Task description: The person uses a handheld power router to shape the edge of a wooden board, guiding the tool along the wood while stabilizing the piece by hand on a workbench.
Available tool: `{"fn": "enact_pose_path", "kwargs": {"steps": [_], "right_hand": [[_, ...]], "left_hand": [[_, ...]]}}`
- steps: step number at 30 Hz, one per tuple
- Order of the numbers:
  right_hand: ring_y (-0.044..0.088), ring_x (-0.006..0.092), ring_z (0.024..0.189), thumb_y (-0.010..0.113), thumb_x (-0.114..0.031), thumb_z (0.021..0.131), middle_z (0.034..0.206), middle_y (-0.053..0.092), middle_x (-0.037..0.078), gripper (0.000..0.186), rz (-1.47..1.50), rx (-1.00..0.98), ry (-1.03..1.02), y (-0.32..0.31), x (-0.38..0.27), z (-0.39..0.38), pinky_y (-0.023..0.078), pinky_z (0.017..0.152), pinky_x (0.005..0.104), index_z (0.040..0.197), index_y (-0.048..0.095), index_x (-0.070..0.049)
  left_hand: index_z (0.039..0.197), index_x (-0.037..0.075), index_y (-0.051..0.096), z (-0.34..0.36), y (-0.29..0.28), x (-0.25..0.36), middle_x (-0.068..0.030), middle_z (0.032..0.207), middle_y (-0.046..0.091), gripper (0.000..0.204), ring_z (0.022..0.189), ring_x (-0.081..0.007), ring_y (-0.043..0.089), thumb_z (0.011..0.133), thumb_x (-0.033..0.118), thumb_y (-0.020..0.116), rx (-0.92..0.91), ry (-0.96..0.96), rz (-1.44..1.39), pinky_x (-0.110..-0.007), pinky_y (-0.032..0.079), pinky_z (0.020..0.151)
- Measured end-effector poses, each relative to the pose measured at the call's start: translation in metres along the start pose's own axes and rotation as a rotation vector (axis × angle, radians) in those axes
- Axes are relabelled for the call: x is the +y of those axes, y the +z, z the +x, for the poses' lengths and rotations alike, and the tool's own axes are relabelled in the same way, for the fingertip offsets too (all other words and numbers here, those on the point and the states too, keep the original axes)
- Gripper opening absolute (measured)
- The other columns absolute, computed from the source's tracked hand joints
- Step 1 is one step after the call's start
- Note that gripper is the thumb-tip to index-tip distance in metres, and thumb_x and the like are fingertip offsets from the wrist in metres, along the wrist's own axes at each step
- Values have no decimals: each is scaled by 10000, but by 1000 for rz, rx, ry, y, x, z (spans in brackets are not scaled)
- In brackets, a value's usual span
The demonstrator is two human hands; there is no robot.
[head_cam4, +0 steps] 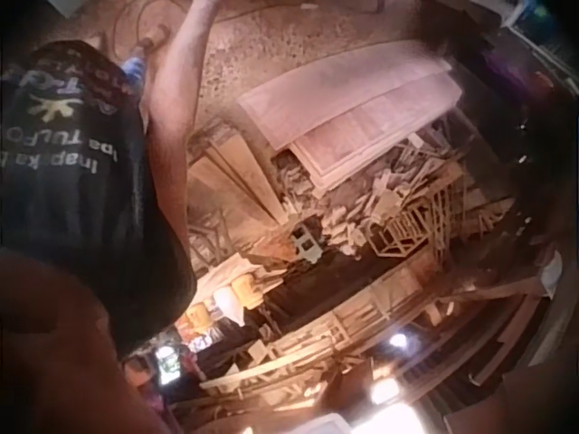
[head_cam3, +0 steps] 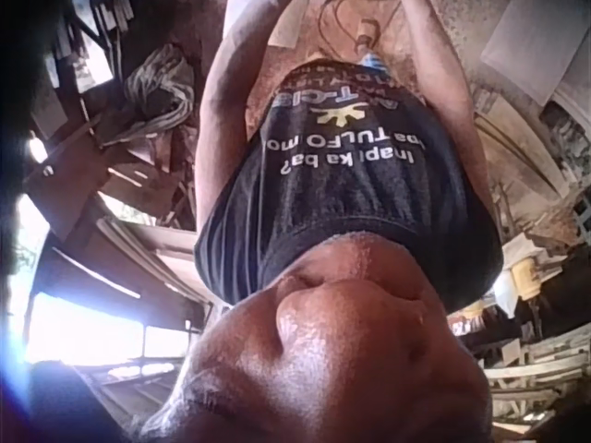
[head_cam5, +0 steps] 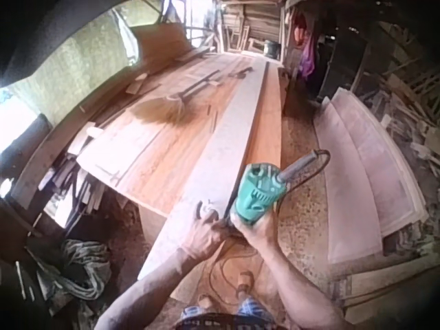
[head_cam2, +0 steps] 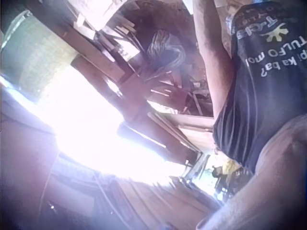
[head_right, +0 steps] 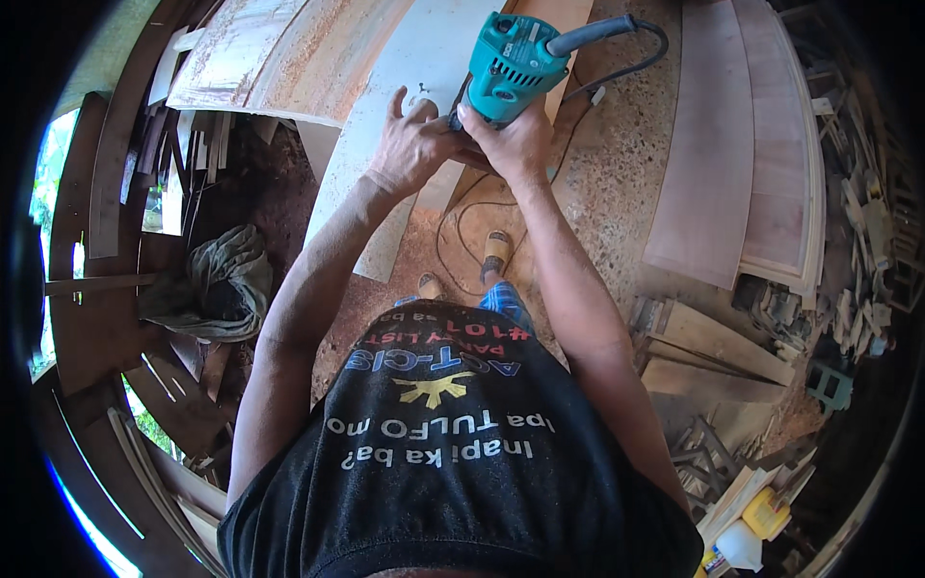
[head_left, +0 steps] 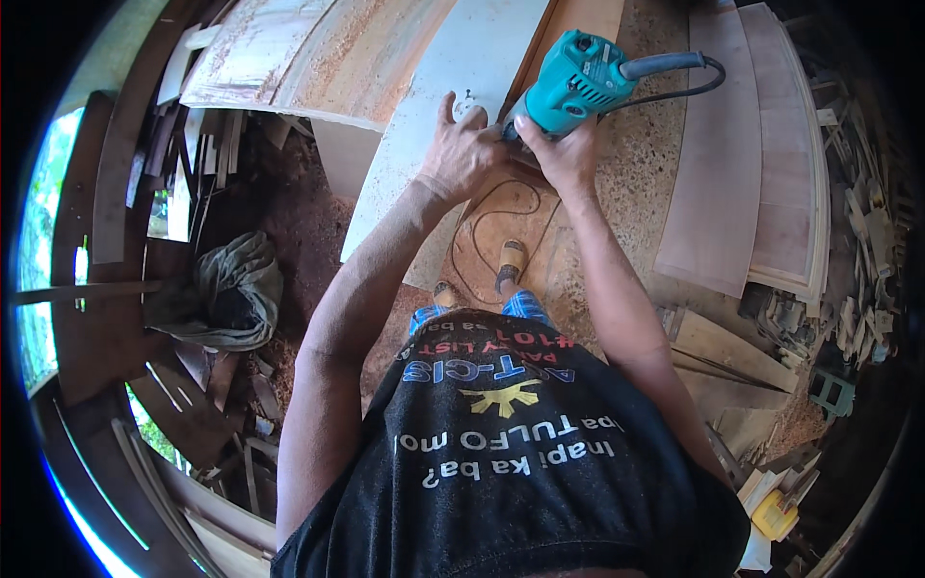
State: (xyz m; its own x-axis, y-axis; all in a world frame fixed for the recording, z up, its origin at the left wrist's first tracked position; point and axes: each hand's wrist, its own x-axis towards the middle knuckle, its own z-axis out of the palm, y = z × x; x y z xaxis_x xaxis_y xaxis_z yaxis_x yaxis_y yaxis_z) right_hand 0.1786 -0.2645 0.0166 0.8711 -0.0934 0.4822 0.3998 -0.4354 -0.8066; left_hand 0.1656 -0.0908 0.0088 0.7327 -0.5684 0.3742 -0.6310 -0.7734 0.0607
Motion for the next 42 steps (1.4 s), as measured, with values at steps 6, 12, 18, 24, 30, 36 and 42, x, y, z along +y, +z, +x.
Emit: {"fn": "enact_pose_path", "kwargs": {"steps": [6, 12, 18, 24, 30, 36, 42], "right_hand": [[686, 235, 871, 814, -408, 700, 952, 676, 108, 659, -58, -19, 5, -3, -4, 5, 554, 761, 367, 1131, 481, -36], [683, 230, 886, 817, -406, 698, 972, 673, 110, 668, -60, -17, 5, -4, -3, 10, 552, 773, 362, 1134, 474, -34], [682, 232, 901, 821, -406, 693, 986, 673, 114, 685, -49, -5, 7, -3, -2, 16, 550, 780, 361, 1143, 465, -30], [683, 245, 899, 820, -414, 691, 982, 673, 123, 705, -91, -4, 16, -3, -1, 21, 553, 775, 368, 1158, 458, -30], [683, 261, 894, 821, -434, 683, 980, 670, 133, 719, -115, 10, 0, -4, 10, 24, 554, 770, 379, 1153, 459, -27], [683, 265, 890, 821, -436, 681, 972, 669, 139, 719, -127, 25, -6, -3, 8, 27, 553, 766, 387, 1145, 460, -23], [687, 278, 883, 814, -455, 681, 949, 673, 144, 727, -162, 18, 23, 0, 13, 38, 552, 763, 395, 1143, 456, -22]], "left_hand": [[784, 261, 716, 6, 0, -1, 88, 842, 631, 49, 997, -168, 523, 776, 249, 670, -22, 6, 29, -636, 277, 1050], [778, 249, 711, 10, 6, -4, 95, 846, 627, 35, 995, -167, 523, 759, 231, 688, -13, 0, -15, -645, 279, 1042], [803, 264, 714, 17, 6, -6, 88, 832, 615, 90, 993, -168, 527, 743, 198, 700, -35, 0, 9, -644, 285, 1036], [817, 252, 713, 23, 5, -9, 87, 838, 617, 135, 1004, -168, 528, 766, 140, 659, -30, 9, 34, -640, 281, 1039], [826, 247, 714, 29, 7, -7, 95, 853, 620, 127, 1005, -161, 532, 781, 151, 643, -46, 1, 64, -637, 285, 1036], [778, 226, 711, 32, 8, -9, 90, 832, 622, 74, 994, -159, 537, 771, 188, 648, 17, 2, 57, -643, 299, 1022], [744, 222, 709, 42, 5, -14, 79, 821, 626, 71, 992, -166, 541, 767, 201, 646, -21, -2, 80, -655, 299, 1022]]}}
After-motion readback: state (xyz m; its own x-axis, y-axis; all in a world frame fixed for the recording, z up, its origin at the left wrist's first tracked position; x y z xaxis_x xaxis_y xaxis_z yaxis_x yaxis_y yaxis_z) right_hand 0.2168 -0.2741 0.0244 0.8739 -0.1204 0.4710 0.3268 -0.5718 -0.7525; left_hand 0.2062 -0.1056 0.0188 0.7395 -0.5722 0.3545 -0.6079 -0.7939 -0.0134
